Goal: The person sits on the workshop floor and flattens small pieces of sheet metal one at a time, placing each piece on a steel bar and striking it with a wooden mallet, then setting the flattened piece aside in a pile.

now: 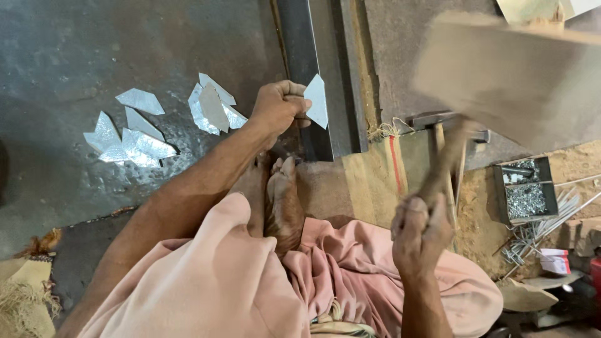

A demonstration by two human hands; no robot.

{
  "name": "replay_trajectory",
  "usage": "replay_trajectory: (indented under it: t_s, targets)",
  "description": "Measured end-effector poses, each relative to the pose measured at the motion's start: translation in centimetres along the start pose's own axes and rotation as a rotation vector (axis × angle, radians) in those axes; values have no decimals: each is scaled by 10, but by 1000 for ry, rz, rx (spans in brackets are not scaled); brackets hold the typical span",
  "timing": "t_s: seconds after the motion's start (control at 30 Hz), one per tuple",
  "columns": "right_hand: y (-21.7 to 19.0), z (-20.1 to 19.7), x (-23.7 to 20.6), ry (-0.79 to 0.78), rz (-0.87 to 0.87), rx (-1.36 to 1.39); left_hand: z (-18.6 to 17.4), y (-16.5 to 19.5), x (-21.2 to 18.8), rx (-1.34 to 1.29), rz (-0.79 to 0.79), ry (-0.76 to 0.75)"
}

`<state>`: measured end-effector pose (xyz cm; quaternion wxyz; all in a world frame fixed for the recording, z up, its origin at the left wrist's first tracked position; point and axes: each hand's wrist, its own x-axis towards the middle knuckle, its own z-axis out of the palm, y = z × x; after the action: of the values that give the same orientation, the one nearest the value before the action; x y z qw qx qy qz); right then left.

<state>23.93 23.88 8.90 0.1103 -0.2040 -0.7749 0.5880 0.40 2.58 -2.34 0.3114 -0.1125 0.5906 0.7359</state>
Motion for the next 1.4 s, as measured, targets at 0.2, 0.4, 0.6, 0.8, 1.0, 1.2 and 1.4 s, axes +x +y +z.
replay_trajectory:
  t_s: [0.2, 0.4, 0.6, 0.8, 1.0, 1.2, 1.4]
  targets:
    - [-4, 18, 12, -216, -299, -625, 7, 7, -8, -15, -5, 3]
    - [-28, 8, 3, -88, -113, -406, 5, -1, -3, -73, 19, 10]
    - [-36, 25, 22, -256, -86, -651, 4, 4, -4, -29, 27, -3]
    - [-21, 4, 10, 9, 31, -460, 2, -1, -1, -34, 3, -12]
    - [31, 0, -3, -157, 42, -585, -3, -16, 1, -25, 58, 48]
    - [86, 9, 4, -102, 365, 56, -106, -14, -35, 376, 350, 224]
    - [139, 45, 18, -270, 281, -449, -240, 3, -97, 1068, 440, 785]
